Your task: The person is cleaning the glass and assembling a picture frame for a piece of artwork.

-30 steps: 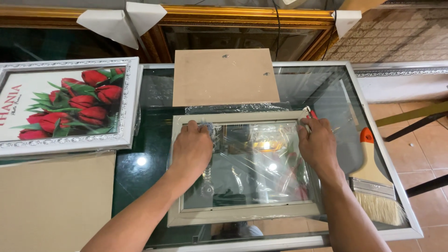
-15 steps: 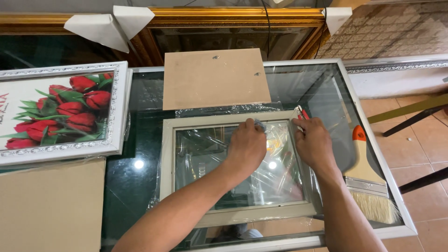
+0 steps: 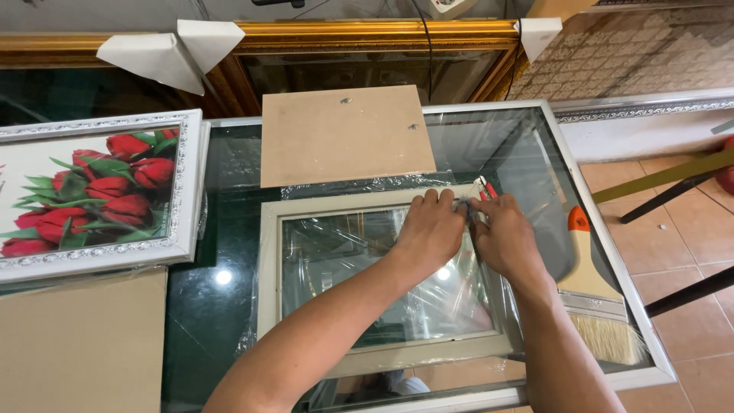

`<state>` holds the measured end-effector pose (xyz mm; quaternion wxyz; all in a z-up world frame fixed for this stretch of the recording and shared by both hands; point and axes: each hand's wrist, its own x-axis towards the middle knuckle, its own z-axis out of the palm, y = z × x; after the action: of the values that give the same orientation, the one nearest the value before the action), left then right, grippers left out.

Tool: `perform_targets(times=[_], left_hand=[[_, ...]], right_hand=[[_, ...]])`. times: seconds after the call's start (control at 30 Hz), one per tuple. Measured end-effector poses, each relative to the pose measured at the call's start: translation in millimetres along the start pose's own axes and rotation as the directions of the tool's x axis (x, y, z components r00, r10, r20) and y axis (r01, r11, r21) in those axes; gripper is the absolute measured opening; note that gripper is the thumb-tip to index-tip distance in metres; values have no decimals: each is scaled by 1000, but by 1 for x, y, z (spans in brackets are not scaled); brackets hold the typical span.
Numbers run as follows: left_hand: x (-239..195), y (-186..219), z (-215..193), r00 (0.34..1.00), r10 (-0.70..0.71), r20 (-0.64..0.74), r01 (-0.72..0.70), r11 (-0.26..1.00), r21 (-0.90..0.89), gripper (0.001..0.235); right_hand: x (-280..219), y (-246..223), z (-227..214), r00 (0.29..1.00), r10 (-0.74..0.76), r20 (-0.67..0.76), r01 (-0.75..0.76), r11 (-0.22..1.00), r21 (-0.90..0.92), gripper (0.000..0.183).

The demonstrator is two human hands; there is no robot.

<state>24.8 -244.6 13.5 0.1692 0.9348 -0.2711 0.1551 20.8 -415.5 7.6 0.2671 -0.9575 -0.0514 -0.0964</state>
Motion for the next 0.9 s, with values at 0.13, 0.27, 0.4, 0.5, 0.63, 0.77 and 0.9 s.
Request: perform_targets(times=[0.13, 0.27, 0.4, 0.5, 0.63, 0.77, 0.9], left_hand=[[-11, 2, -5, 996, 70, -52, -73, 995, -61, 20], [-28, 15, -23, 992, 125, 8, -123, 983, -136, 21], [-52, 35, -33, 980, 160, 118, -144, 980, -137, 14], [-67, 46, -33, 975, 190, 114, -163, 964, -211, 17], [-73, 51, -52, 935, 320, 153, -283, 933, -225, 30], [-83, 40, -55, 877, 449, 171, -429, 892, -142, 25], [-115, 4, -81, 840, 472, 266, -430, 880, -204, 27]], right_hand=[[2, 3, 0, 999, 19, 28, -19, 1000, 20, 38], [2, -2, -5, 996, 39, 80, -37, 999, -25, 42], [0, -6, -5, 995, 43, 89, -39, 998, -44, 47], [-2, -7, -4, 995, 48, 86, -42, 997, -62, 47], [-3, -7, -3, 996, 16, 89, -9, 996, -86, 49], [-2, -7, -4, 996, -22, 89, 31, 994, -101, 50], [-4, -13, -7, 994, -17, 106, 29, 993, -115, 50]])
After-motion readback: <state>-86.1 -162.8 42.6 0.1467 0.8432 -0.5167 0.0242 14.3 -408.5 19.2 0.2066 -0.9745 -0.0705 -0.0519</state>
